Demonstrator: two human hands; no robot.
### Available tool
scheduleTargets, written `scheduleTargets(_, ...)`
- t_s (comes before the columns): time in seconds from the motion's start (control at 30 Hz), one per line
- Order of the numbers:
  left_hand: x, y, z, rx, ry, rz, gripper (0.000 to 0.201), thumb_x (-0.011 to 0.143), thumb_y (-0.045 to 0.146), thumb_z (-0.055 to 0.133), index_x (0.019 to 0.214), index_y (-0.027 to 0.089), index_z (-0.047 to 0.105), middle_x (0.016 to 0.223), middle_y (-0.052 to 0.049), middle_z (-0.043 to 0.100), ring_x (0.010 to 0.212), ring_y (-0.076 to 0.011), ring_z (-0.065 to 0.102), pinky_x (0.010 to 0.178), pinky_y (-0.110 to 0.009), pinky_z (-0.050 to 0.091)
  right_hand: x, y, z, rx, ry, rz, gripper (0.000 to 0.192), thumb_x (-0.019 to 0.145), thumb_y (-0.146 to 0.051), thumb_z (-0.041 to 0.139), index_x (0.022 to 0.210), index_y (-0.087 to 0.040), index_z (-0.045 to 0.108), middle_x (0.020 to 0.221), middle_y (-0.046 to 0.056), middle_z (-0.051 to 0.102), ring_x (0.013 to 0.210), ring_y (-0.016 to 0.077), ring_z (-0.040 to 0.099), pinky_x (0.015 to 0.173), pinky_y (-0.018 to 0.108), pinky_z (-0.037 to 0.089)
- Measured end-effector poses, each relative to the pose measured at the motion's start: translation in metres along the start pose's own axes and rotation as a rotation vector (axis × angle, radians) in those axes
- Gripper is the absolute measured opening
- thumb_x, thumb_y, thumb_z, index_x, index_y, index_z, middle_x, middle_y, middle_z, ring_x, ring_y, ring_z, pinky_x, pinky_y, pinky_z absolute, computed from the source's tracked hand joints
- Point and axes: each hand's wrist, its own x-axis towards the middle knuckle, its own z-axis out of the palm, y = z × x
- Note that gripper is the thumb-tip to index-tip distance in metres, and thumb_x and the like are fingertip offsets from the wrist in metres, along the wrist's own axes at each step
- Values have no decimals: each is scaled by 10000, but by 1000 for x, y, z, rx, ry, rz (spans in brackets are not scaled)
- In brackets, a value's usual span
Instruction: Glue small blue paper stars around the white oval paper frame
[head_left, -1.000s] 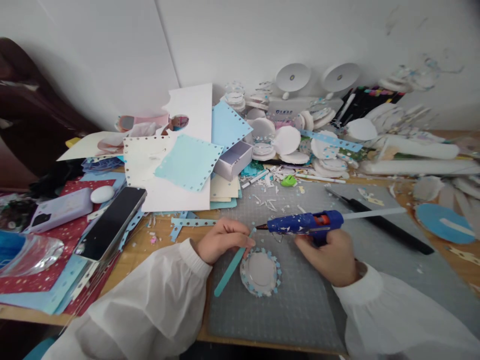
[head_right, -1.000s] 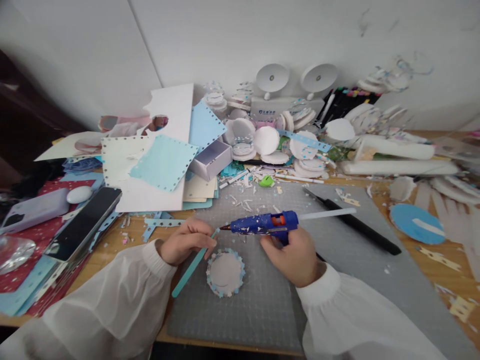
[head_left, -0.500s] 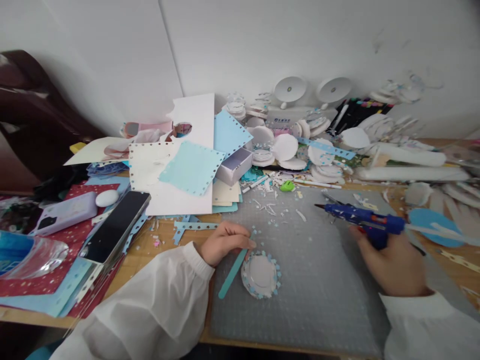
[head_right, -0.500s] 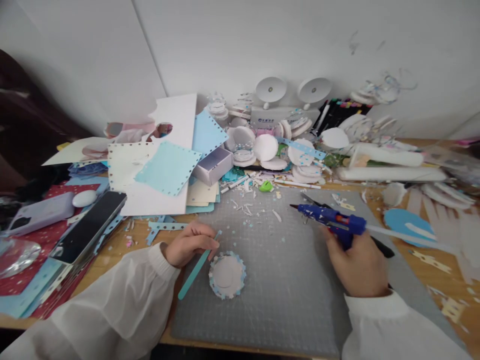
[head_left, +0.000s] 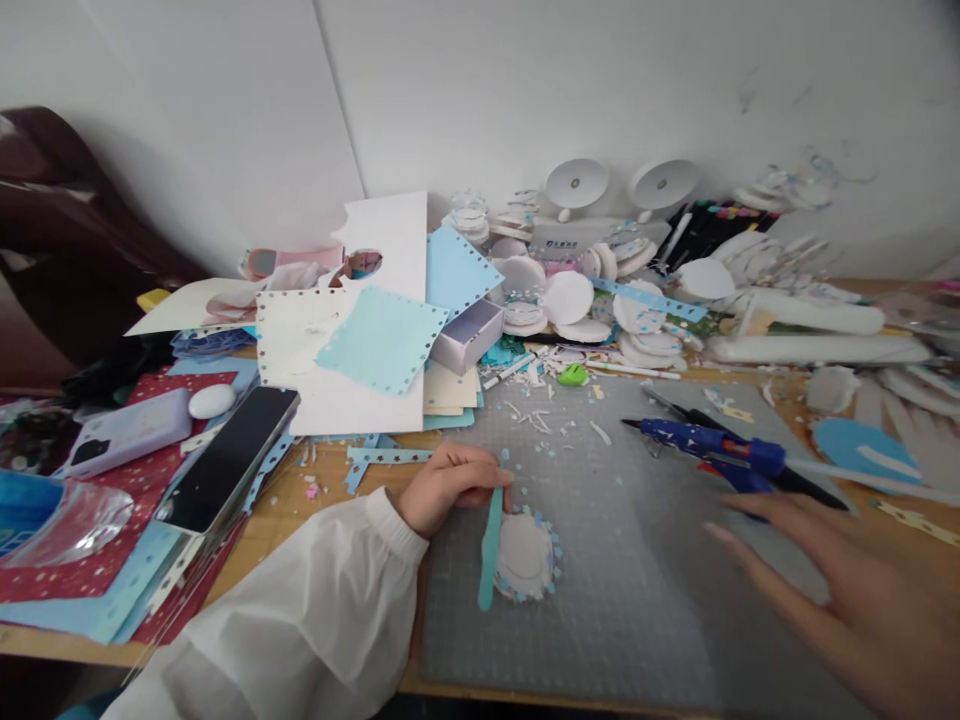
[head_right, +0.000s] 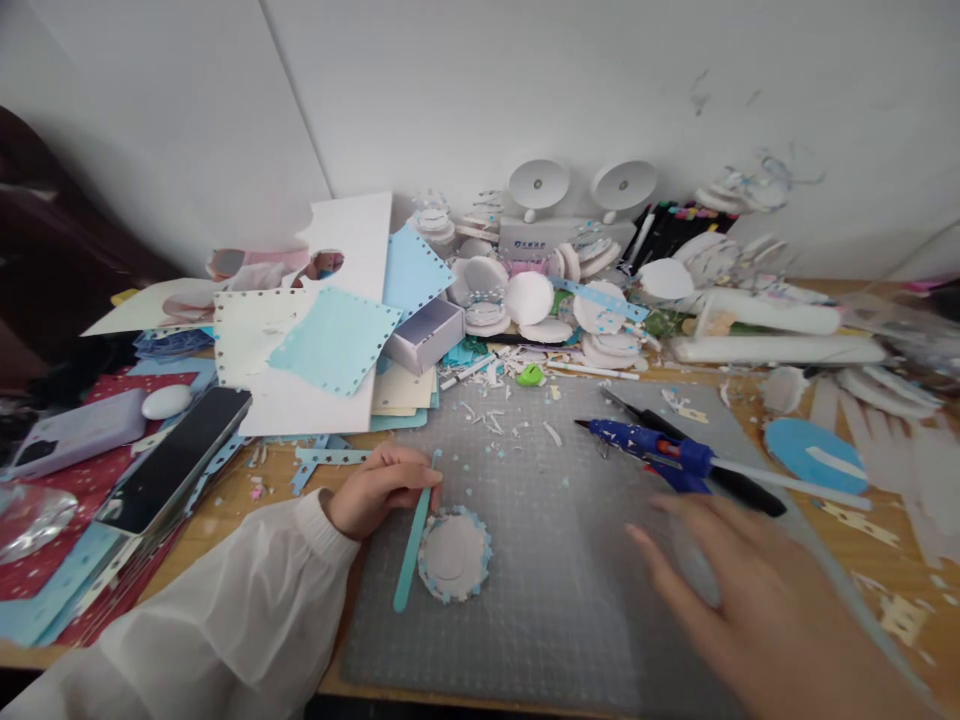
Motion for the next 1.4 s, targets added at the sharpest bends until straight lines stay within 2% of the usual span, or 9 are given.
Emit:
scheduleTargets(0.1,1,-1,-1,-19,14,59,292,754,303,619,543,102,638,375,67,287,392,-59,220,459,-254,161,28,-42,-2,104,-8,-256,275,888,-366,442,1077,-229,589,1051,90,648,983,251,599,832,416,479)
scheduleTargets(0.3,3,-2,-2,-43,62,74,369,734,323,619,450,121,498,379,68,287,384,-44,198,446,-242,135,74,-105,26,230,-1,-699,261,879,-118,436,1053,-173,623,1066,97,644,990,211,583,820,383,497)
scheduleTargets(0.47,4,-5,-5,-99,42,88,364,733,298,591,448,132,440,391,62,300,389,-41,199,441,-239,118,83,-118,48,226,155,-815,146,864,-121,519,861,-165,658,962,79,678,894,192,602,750,346,522)
scheduleTargets(0.7,2,-2,-2,-44,41,87,485,788,355,606,430,148,353,397,66,289,402,-46,216,456,-249,138,81,-110,53,149,286,-949,163,851,-84,507,875,-159,650,941,65,702,825,166,615,767,333,536)
scheduleTargets(0.83,2,-4,0,12,53,112,433,826,385,568,489,123,494,408,61,323,409,-54,246,460,-247,162,75,-96,55,338,313,-767,168,816,-70,553,922,-183,617,868,45,695,768,156,615,724,324,540)
scheduleTargets(0.93,3,-6,-1,58,94,128,356,840,377,542,639,99,638,410,66,320,406,-59,243,457,-241,169,71,-85,58,641,325,-427,201,784,-76,587,936,-208,594,820,35,661,744,166,613,684,332,525)
scheduleTargets(1.03,2,-5,-2,224,73,163,377,825,368,536,564,103,598,454,35,390,443,-69,317,462,-229,222,65,-76,70,933,305,-53,103,794,-128,598,867,-199,586,781,33,602,722,172,604,626,314,505)
scheduleTargets(1.13,-1,-3,-2,463,-1,186,386,812,350,521,505,115,518,495,7,433,488,-84,375,474,-221,268,59,-71,87,1195,147,200,41,832,-234,585,856,-201,583,768,16,564,670,149,578,590,283,482)
scheduleTargets(1.4,-4,-4,-3,786,-180,230,166,728,212,566,595,113,564,493,39,401,451,-57,324,441,-189,250,52,-73,97,1472,-173,408,135,818,-340,622,869,-221,584,755,-6,547,701,123,520,652,253,421)
